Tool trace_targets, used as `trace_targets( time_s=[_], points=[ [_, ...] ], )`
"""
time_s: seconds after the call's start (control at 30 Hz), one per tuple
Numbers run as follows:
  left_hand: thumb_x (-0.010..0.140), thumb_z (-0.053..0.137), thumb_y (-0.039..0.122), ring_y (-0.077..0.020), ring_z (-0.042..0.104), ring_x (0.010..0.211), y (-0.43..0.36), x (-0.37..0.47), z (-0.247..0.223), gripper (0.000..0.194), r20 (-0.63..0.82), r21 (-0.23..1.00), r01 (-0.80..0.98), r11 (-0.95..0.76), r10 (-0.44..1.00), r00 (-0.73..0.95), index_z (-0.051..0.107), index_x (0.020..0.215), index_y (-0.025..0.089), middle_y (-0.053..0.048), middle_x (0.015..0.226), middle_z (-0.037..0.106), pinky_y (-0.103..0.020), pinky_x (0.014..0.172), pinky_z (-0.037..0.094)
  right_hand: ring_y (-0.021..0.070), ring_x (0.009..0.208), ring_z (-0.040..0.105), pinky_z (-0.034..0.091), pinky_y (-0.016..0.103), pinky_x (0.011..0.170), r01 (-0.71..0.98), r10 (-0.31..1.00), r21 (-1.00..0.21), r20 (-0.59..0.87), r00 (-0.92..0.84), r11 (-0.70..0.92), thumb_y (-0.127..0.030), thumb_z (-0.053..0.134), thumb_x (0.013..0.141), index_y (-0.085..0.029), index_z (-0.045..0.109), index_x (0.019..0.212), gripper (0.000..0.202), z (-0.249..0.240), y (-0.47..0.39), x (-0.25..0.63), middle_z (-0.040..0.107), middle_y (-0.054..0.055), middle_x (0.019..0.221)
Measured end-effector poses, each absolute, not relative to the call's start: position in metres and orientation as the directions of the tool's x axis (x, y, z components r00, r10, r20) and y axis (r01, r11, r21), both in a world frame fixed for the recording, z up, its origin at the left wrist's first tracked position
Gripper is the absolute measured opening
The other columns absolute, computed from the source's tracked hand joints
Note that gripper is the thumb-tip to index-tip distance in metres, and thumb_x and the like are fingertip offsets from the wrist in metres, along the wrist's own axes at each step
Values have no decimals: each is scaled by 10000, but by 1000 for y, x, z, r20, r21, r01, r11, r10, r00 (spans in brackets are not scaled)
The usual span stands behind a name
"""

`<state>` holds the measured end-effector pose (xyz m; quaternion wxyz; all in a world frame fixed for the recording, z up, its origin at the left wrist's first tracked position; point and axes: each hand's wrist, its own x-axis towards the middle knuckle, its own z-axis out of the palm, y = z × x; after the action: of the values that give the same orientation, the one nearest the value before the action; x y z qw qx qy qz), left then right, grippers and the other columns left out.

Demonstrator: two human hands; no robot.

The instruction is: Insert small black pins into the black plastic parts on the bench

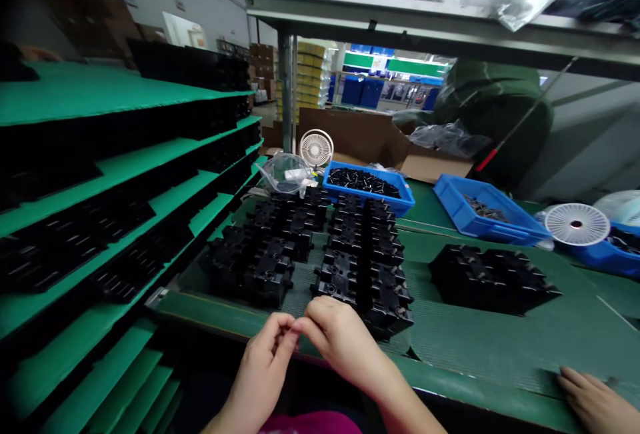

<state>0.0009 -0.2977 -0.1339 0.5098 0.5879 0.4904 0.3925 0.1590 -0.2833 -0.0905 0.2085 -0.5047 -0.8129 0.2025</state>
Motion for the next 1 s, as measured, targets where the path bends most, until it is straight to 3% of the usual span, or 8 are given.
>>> trace_targets(
  time_s=[0.1, 0.2, 0.27, 0.37, 0.5, 0.67, 0.8, 1.0],
  points=[
    [879, 473, 445, -64, 368, 510, -296, -9, -137, 268, -227, 963, -87, 256, 940, 254, 530, 825, 189, 46, 621, 474, -191, 475, 267, 114, 664, 491, 360, 224, 611, 697, 891, -570, 163, -424, 436, -349, 420, 953, -171, 552, 736, 311, -92, -271, 152, 546, 2, 697],
    [873, 484, 459, -41, 202, 457, -296, -21, -141, 283, -373, 799, -385, 461, 883, 284, 510, 865, 178, 76, 584, 373, -188, 415, 102, 126, 731, 516, 381, 230, 665, 689, 881, -551, 246, -404, 470, -309, 441, 948, -184, 571, 827, 218, -86, -254, 147, 579, 9, 767],
    [866, 512, 448, -31, 218, 466, -296, -30, -144, 287, -409, 722, -504, 475, 879, 243, 523, 891, 163, 71, 605, 374, -180, 415, 111, 142, 787, 524, 392, 245, 710, 720, 872, -493, 301, -385, 488, -286, 452, 943, -195, 576, 888, 164, -83, -241, 142, 596, 17, 822],
    [862, 523, 448, -29, 343, 522, -298, -42, -147, 324, -447, 672, -579, 461, 877, 179, 554, 967, 143, 27, 710, 470, -164, 446, 229, 162, 832, 527, 405, 265, 738, 776, 859, -383, 332, -391, 501, -258, 457, 939, -205, 580, 922, 135, -82, -225, 132, 609, 26, 865],
    [878, 511, 401, -92, 504, 709, -302, -52, -146, 368, -446, 688, -572, 447, 882, 154, 537, 1131, 134, -66, 921, 575, -223, 611, 402, 177, 830, 531, 419, 277, 723, 808, 832, -249, 322, -451, 534, -236, 461, 935, -194, 589, 914, 137, -85, -211, 119, 616, 40, 851],
    [848, 505, 167, -109, 537, 805, -301, -59, -145, 362, -411, 759, -488, 431, 899, 155, 496, 1209, 155, -76, 1035, 582, -258, 731, 422, 188, 805, 534, 427, 290, 698, 808, 801, -134, 296, -520, 574, -227, 480, 924, -184, 608, 869, 146, -88, -204, 104, 599, 54, 799],
    [847, 477, 163, -125, 570, 798, -297, -63, -148, 407, -330, 831, -427, 356, 934, 138, 443, 1252, 169, -69, 980, 618, -275, 731, 445, 186, 867, 540, 442, 289, 742, 790, 806, -210, 310, -505, 576, -260, 504, 914, -198, 585, 1023, 149, -82, -217, 93, 579, 67, 938],
    [874, 436, 241, -166, 626, 871, -297, -68, -151, 404, -163, 961, -214, 174, 984, 68, 404, 1277, 227, -54, 1024, 649, -336, 826, 494, 140, 737, 538, 422, 232, 648, 725, 813, -387, 135, -566, 570, -344, 415, 951, -185, 569, 856, 241, -79, -255, 82, 566, 36, 814]
  ],
)
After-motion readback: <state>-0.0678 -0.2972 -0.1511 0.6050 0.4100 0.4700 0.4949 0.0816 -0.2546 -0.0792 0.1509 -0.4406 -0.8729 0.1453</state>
